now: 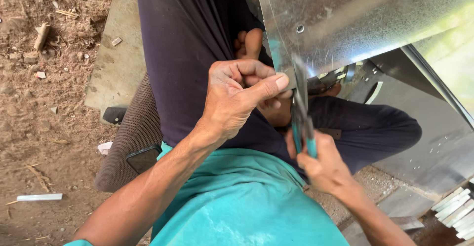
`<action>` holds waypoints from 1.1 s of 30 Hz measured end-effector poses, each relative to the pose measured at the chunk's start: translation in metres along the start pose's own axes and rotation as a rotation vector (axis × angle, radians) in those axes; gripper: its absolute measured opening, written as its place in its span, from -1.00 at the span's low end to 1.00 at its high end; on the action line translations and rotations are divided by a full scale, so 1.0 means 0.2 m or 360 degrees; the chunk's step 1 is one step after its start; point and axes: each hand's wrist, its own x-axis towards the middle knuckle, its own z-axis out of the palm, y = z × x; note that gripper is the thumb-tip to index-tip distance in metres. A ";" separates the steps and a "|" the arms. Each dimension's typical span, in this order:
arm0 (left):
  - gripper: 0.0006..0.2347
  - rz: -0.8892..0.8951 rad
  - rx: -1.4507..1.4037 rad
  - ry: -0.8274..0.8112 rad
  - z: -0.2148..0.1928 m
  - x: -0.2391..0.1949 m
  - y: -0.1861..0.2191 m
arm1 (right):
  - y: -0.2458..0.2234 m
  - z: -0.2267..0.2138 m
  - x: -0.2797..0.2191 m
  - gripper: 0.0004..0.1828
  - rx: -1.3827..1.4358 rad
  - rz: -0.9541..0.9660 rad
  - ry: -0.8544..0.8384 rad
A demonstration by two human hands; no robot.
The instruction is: The person sits cross-legged on the ground and uses tin snips to cut a large, reflective metal sheet. They repeatedly trim the edges of the sheet, removing small strips of metal and occasionally adjusting the sheet's position on their lap.
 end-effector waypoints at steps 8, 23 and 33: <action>-0.86 -0.0204 -0.0091 -0.0035 -0.01 -0.01 0.03 | -0.11 0.00 0.01 -0.82 -0.0088 0.0077 0.0091; -0.85 -0.0166 0.0021 -0.0006 0.06 -0.09 0.08 | -0.27 -0.06 0.06 -0.83 -0.0182 -0.0068 0.0027; -0.75 0.1736 0.2512 0.0313 -0.04 0.02 0.48 | 0.11 -0.16 -0.02 -0.56 -0.0247 -0.0355 -0.0118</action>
